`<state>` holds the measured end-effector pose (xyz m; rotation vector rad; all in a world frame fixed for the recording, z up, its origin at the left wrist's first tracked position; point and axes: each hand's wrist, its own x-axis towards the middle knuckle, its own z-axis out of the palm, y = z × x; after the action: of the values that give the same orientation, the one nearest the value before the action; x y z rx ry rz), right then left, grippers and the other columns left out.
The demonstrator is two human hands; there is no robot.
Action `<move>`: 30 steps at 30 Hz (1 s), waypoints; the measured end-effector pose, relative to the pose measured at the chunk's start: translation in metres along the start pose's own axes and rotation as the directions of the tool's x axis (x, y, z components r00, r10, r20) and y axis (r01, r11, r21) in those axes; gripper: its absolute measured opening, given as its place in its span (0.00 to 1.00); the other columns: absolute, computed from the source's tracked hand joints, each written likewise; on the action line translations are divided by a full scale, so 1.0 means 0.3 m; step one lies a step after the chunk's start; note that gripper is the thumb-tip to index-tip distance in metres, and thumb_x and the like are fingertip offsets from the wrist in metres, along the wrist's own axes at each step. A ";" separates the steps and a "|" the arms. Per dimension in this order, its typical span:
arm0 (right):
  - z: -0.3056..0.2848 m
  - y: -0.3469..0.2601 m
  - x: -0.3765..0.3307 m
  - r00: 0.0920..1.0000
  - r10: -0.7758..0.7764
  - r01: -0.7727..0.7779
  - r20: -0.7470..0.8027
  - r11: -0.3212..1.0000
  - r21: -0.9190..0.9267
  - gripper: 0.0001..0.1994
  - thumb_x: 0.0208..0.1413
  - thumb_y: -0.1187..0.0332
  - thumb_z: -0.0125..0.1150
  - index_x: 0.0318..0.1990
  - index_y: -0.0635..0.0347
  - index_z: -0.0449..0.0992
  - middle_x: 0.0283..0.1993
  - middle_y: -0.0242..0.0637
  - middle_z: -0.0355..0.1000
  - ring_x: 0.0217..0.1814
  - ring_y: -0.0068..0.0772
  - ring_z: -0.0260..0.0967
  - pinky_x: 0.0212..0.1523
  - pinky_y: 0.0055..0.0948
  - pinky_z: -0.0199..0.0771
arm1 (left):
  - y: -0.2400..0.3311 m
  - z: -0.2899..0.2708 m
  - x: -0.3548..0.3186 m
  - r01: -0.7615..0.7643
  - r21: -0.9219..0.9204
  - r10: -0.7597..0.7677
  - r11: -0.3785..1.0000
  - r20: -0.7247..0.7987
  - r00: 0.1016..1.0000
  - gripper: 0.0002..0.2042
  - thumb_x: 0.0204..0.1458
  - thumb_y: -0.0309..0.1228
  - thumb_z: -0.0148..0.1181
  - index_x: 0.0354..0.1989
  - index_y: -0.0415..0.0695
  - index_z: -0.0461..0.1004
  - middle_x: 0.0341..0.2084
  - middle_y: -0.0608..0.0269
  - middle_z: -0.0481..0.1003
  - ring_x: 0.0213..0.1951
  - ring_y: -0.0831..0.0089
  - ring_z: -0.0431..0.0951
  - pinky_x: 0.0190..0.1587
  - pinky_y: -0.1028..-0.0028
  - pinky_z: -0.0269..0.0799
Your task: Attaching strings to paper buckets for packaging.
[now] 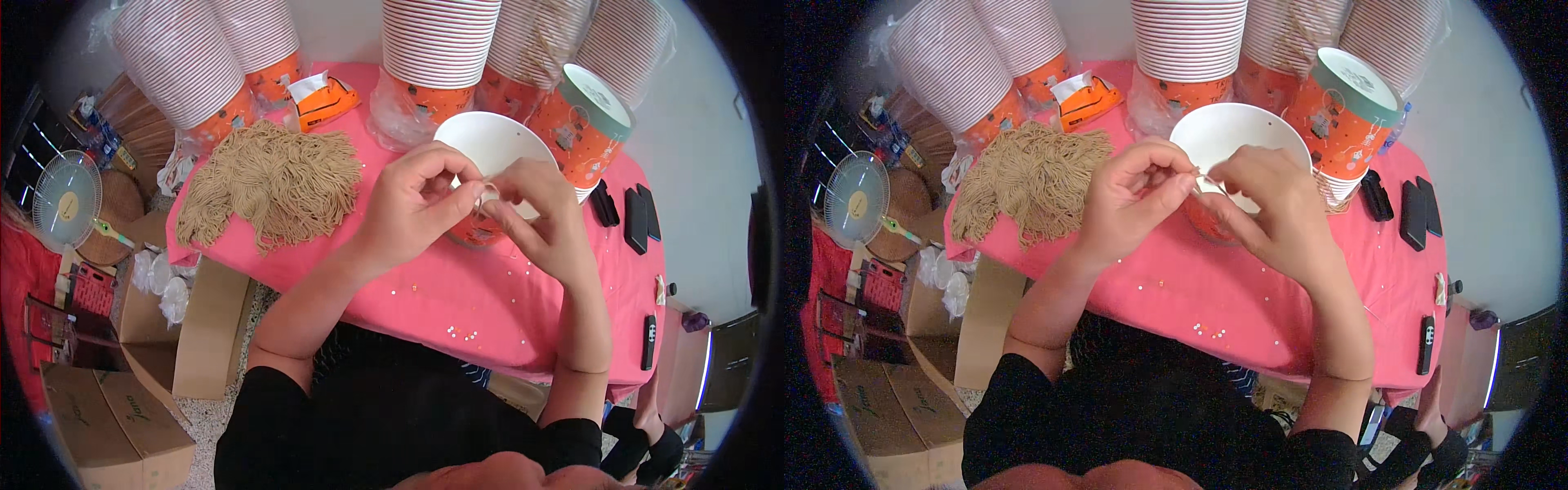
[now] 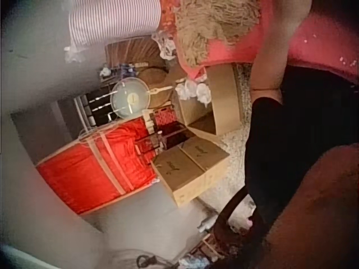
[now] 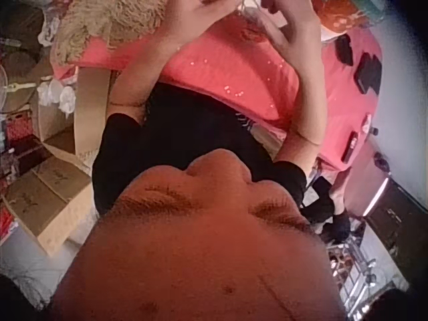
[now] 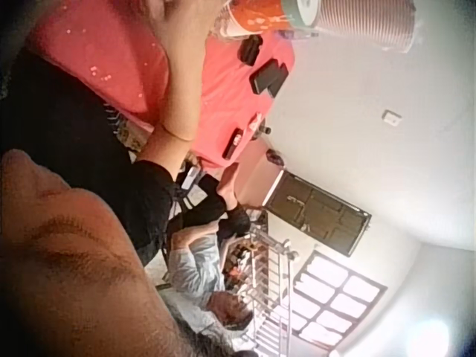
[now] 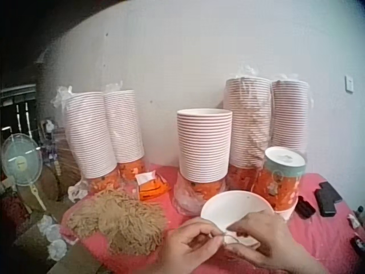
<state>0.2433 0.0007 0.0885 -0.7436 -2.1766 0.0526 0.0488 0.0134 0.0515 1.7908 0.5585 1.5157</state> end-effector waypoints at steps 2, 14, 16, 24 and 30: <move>-0.005 0.002 -0.007 0.996 -0.030 0.030 0.083 1.000 -0.001 0.04 0.51 0.73 0.62 0.32 0.62 0.74 0.25 0.36 0.70 0.27 0.32 0.69 0.30 0.32 0.66 | 0.033 0.003 0.004 -0.014 0.092 0.014 0.996 0.002 1.000 0.04 0.47 0.21 0.62 0.31 0.40 0.74 0.27 0.69 0.72 0.26 0.85 0.68 0.28 0.81 0.64; -0.114 -0.001 -0.033 0.915 0.397 -0.082 -0.076 0.365 0.927 0.12 0.60 0.66 0.46 0.31 0.65 0.70 0.17 0.29 0.61 0.17 0.18 0.50 0.22 0.21 0.50 | -0.067 0.012 -0.005 -0.272 0.385 0.241 0.882 0.128 0.962 0.06 0.38 0.22 0.62 0.26 0.43 0.73 0.29 0.64 0.71 0.37 0.64 0.71 0.42 0.67 0.67; -0.162 0.015 -0.021 0.923 0.365 -0.020 -0.124 0.367 0.930 0.14 0.62 0.65 0.43 0.28 0.64 0.68 0.15 0.24 0.54 0.17 0.20 0.47 0.23 0.23 0.48 | -0.068 0.010 -0.010 -0.257 0.455 0.215 0.853 0.142 0.966 0.06 0.38 0.23 0.63 0.26 0.43 0.74 0.31 0.64 0.71 0.39 0.63 0.71 0.43 0.66 0.66; -0.168 -0.007 -0.035 0.950 0.276 0.008 -0.143 0.438 0.899 0.10 0.63 0.70 0.45 0.31 0.65 0.69 0.20 0.32 0.62 0.16 0.18 0.51 0.19 0.19 0.49 | -0.037 -0.021 0.023 -0.342 0.522 0.311 0.782 0.150 0.939 0.10 0.38 0.24 0.65 0.31 0.44 0.75 0.35 0.62 0.72 0.39 0.63 0.72 0.42 0.66 0.66; -0.157 0.002 -0.028 0.933 0.341 -0.071 -0.114 0.486 0.871 0.11 0.63 0.69 0.46 0.35 0.67 0.71 0.19 0.29 0.61 0.16 0.15 0.52 0.19 0.18 0.50 | 0.001 0.145 -0.111 -0.482 0.543 0.343 0.687 0.342 0.875 0.19 0.43 0.24 0.63 0.47 0.43 0.75 0.45 0.57 0.73 0.39 0.63 0.77 0.42 0.67 0.76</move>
<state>0.2814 -0.0128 0.1139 -0.3641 -1.4629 1.0435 0.0838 -0.0212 0.0274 2.7183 0.6085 1.4909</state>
